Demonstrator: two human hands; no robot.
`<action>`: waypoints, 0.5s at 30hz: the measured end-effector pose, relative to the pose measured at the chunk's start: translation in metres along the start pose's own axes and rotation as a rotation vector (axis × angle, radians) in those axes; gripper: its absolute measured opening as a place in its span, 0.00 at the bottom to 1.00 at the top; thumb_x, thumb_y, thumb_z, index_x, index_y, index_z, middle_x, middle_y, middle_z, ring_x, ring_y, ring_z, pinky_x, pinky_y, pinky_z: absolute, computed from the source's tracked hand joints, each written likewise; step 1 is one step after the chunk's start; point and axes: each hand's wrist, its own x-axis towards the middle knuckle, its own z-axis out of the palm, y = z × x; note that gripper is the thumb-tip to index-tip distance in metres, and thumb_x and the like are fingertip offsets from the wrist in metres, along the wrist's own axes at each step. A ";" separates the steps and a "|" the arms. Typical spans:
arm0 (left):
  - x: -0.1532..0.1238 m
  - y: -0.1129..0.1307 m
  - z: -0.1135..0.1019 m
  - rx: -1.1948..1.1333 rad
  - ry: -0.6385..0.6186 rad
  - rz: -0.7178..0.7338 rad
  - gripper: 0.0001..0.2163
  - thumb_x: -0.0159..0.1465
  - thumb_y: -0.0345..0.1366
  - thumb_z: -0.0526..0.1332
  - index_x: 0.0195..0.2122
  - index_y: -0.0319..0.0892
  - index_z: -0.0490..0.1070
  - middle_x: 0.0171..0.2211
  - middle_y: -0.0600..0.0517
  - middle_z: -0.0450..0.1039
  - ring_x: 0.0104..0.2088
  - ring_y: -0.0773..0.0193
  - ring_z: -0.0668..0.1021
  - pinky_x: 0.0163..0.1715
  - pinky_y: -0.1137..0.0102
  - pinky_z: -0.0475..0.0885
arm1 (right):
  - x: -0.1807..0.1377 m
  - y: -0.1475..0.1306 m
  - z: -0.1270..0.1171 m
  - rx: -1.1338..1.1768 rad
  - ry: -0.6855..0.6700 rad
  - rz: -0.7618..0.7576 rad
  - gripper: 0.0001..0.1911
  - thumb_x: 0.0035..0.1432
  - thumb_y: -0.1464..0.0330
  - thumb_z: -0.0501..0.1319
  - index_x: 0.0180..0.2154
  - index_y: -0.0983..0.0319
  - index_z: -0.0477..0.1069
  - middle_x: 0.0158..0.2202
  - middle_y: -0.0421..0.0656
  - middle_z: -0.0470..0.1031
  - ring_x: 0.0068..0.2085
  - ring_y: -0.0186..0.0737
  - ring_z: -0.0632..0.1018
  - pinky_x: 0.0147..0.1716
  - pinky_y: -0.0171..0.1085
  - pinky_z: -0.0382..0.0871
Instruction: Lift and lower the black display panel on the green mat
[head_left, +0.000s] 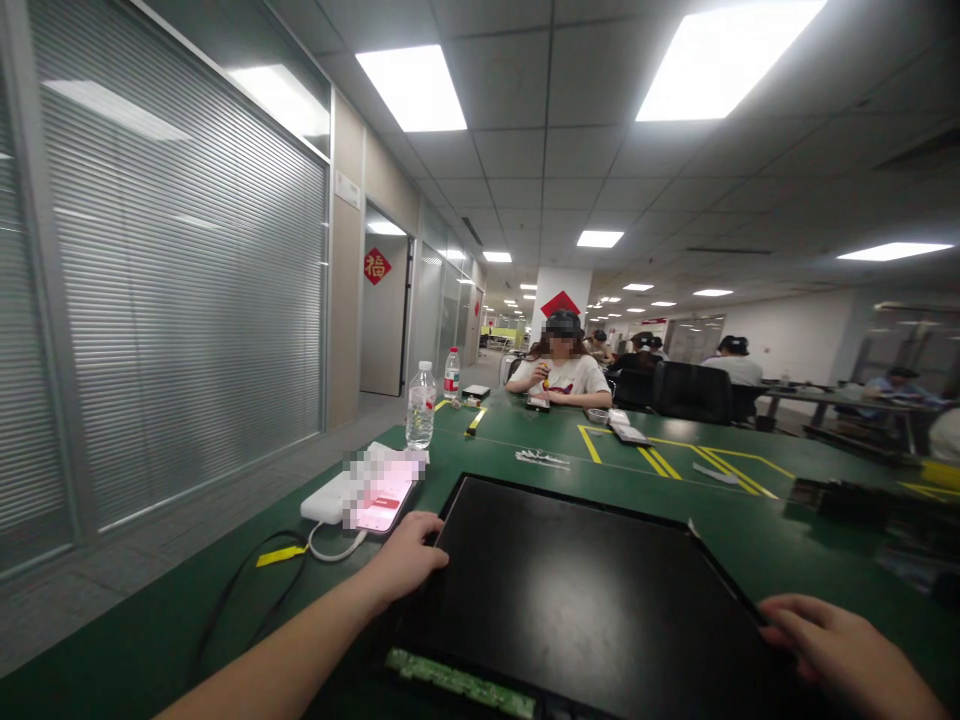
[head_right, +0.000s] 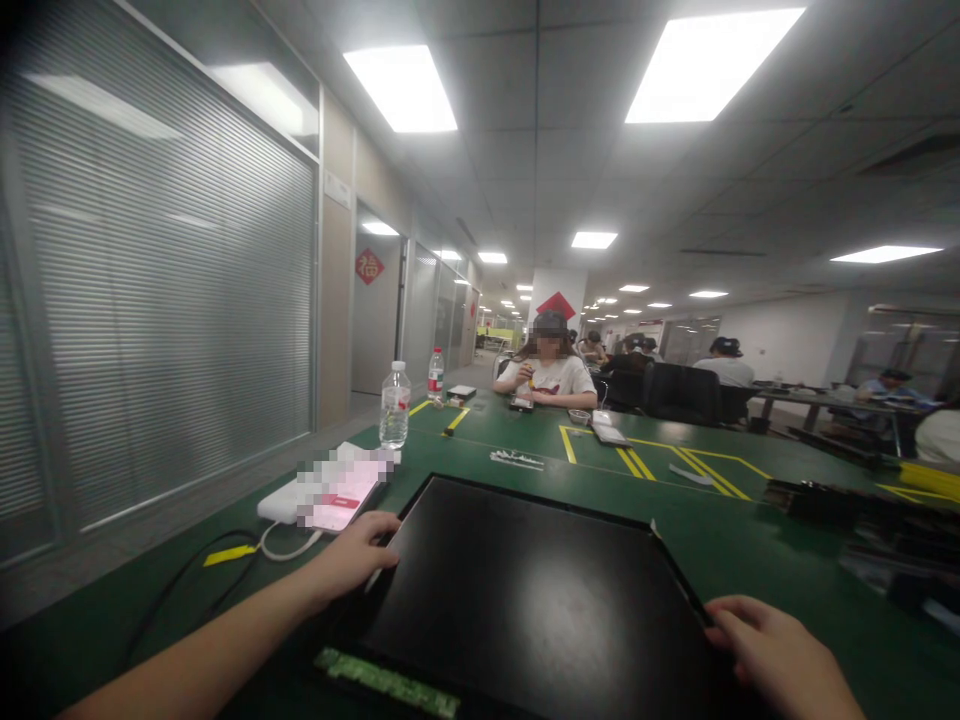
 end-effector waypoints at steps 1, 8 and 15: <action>0.000 0.000 0.000 0.003 -0.004 0.000 0.18 0.52 0.24 0.66 0.44 0.39 0.85 0.61 0.41 0.80 0.65 0.48 0.79 0.65 0.65 0.71 | -0.001 -0.001 0.000 -0.002 0.000 0.003 0.22 0.46 0.46 0.57 0.34 0.52 0.80 0.34 0.50 0.90 0.27 0.55 0.83 0.36 0.52 0.77; -0.001 -0.004 -0.002 -0.061 -0.021 0.011 0.18 0.54 0.26 0.66 0.46 0.40 0.84 0.55 0.44 0.83 0.61 0.47 0.81 0.60 0.62 0.75 | -0.004 -0.001 0.001 0.005 0.006 -0.010 0.23 0.45 0.45 0.57 0.33 0.51 0.79 0.33 0.48 0.90 0.27 0.56 0.83 0.38 0.54 0.77; -0.002 -0.002 -0.004 0.044 -0.033 0.061 0.18 0.53 0.27 0.66 0.45 0.37 0.85 0.58 0.40 0.81 0.61 0.46 0.80 0.62 0.62 0.72 | -0.001 0.001 0.000 0.004 -0.004 -0.018 0.22 0.43 0.45 0.59 0.33 0.51 0.79 0.32 0.48 0.90 0.28 0.57 0.84 0.41 0.54 0.78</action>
